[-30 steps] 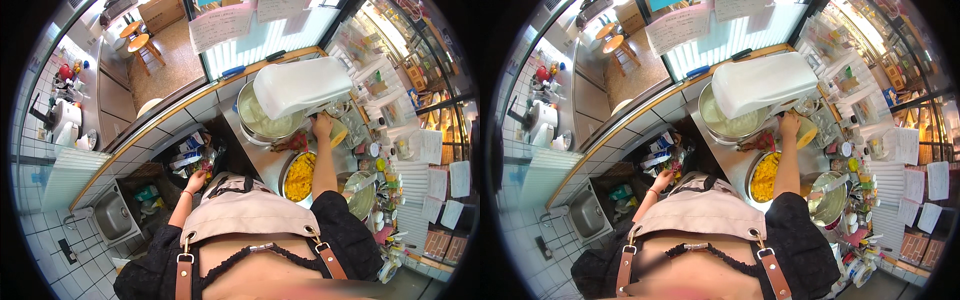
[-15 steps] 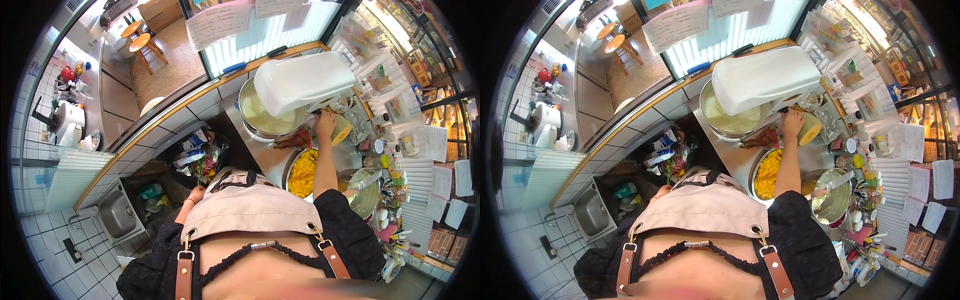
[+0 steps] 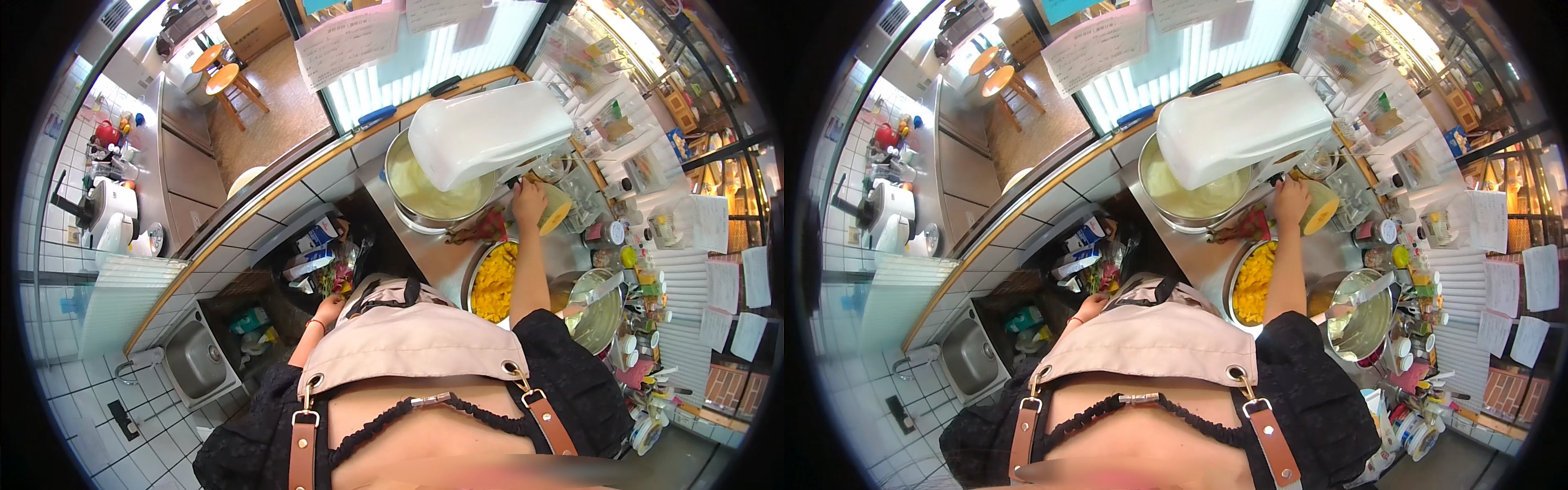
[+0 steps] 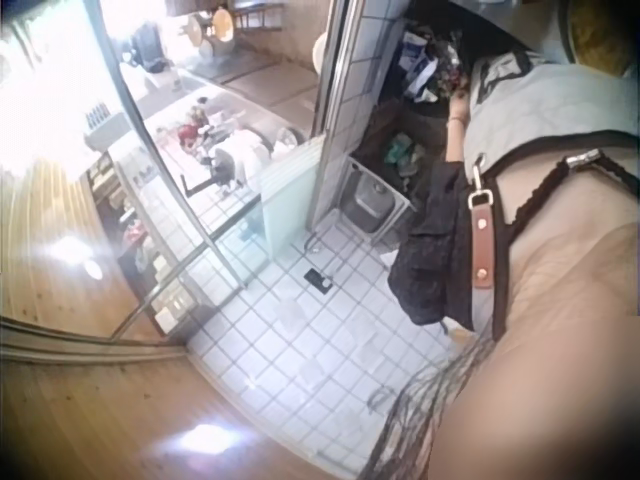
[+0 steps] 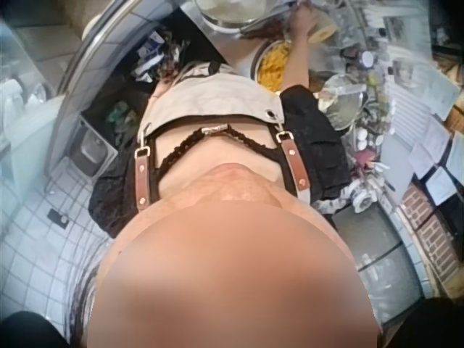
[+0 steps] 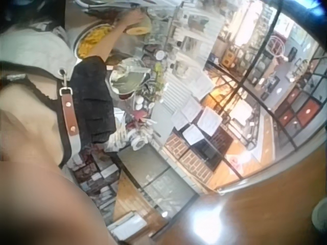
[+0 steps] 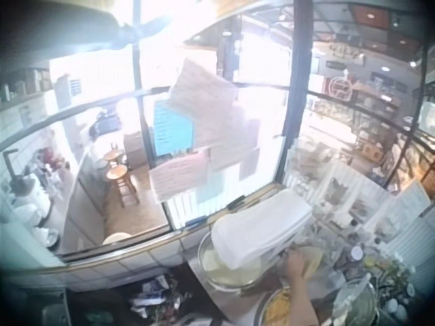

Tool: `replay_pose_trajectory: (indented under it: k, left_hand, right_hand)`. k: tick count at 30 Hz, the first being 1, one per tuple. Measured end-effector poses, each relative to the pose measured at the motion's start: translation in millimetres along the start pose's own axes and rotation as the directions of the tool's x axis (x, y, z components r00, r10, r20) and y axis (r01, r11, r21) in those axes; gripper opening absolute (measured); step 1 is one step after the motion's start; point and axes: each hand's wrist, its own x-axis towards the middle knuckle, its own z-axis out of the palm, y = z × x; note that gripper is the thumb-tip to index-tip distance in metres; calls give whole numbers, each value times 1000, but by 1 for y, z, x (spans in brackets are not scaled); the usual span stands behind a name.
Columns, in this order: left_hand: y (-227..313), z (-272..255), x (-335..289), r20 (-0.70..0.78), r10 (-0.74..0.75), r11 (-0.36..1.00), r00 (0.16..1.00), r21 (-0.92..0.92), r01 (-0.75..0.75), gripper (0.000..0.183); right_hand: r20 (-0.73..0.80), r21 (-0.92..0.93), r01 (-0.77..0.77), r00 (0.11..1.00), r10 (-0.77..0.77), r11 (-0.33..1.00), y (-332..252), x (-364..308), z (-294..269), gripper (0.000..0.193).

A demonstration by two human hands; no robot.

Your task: The person opens a milk carton, cuts the top with scissors, and pours milk into a mixing bowl. They then cover the bowl with a lid and place it on the counter.

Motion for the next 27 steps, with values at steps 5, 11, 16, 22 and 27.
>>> replay_pose_trajectory:
  k: [5,11,16,22,27]
  left_hand:
    - [1,5,-1,-6,6,995,1000,-99,-7,34]
    - [13,2,-17,309,138,907,941,-422,5,36]
    - [7,-17,-17,478,-18,905,878,-366,218,35]
    - [33,-39,1,333,67,918,940,349,-189,42]
    - [65,-17,27,377,202,962,904,94,-255,28]
  right_hand:
    - [-143,199,-118,979,148,973,-20,-28,3,38]
    - [-227,420,-275,891,394,865,-38,-70,12,34]
    - [-212,550,-308,848,487,776,-65,-102,-3,32]
    - [-216,719,-85,916,337,690,-117,-158,-52,30]
    - [468,753,-416,883,29,510,-137,-271,-106,26]
